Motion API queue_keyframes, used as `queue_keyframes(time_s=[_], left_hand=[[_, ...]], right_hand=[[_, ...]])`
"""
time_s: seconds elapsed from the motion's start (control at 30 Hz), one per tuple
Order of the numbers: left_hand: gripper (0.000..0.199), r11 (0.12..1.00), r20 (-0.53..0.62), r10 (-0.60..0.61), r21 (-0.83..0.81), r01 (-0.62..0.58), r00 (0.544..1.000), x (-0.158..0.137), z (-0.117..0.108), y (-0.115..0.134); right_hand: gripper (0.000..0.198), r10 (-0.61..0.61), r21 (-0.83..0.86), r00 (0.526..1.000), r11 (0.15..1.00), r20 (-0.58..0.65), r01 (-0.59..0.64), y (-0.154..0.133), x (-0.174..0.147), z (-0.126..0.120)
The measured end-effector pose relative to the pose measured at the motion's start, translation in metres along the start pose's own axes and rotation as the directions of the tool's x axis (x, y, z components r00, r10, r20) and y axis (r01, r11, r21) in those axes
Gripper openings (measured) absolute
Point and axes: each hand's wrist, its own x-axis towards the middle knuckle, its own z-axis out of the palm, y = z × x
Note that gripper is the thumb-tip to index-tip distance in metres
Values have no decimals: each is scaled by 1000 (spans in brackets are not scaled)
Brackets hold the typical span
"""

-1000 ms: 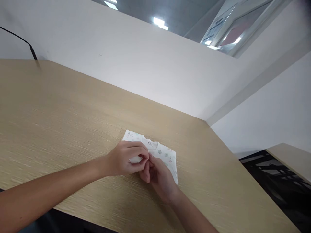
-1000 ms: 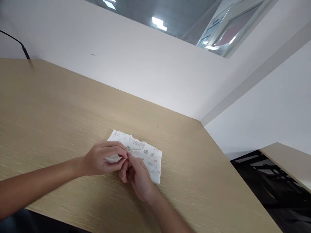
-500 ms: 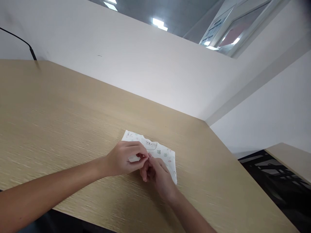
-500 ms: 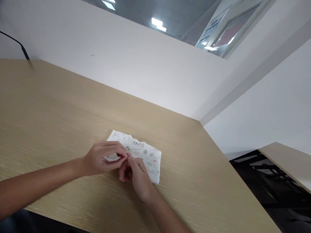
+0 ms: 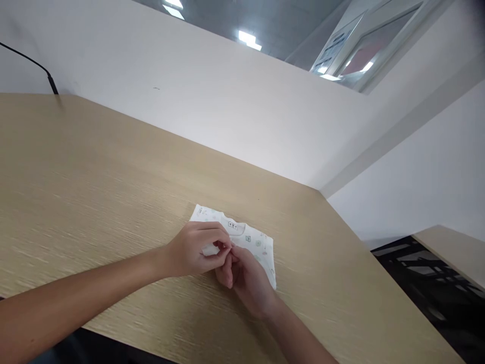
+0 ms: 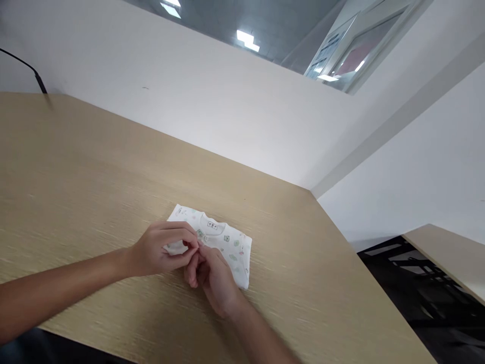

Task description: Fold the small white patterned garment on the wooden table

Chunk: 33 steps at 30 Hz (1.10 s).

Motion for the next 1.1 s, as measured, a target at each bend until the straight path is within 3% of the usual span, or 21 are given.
queue_keyframes(time_s=[0.37,0.8,1.1], left_hand=[[9,999,-6,2,-48,-2,1000,0,0,-1],[6,997,-23,-63,-48,62,998,1,0,2],[8,998,-22,-46,-34,45,999,1,0,2]], right_hand=[[67,148,226,985,960,91,-165,3,1,-6],[67,2,-11,1000,1000,20,-2,-4,0,0],[65,10,-101,1000,995,-3,-11,-2,-2,1]])
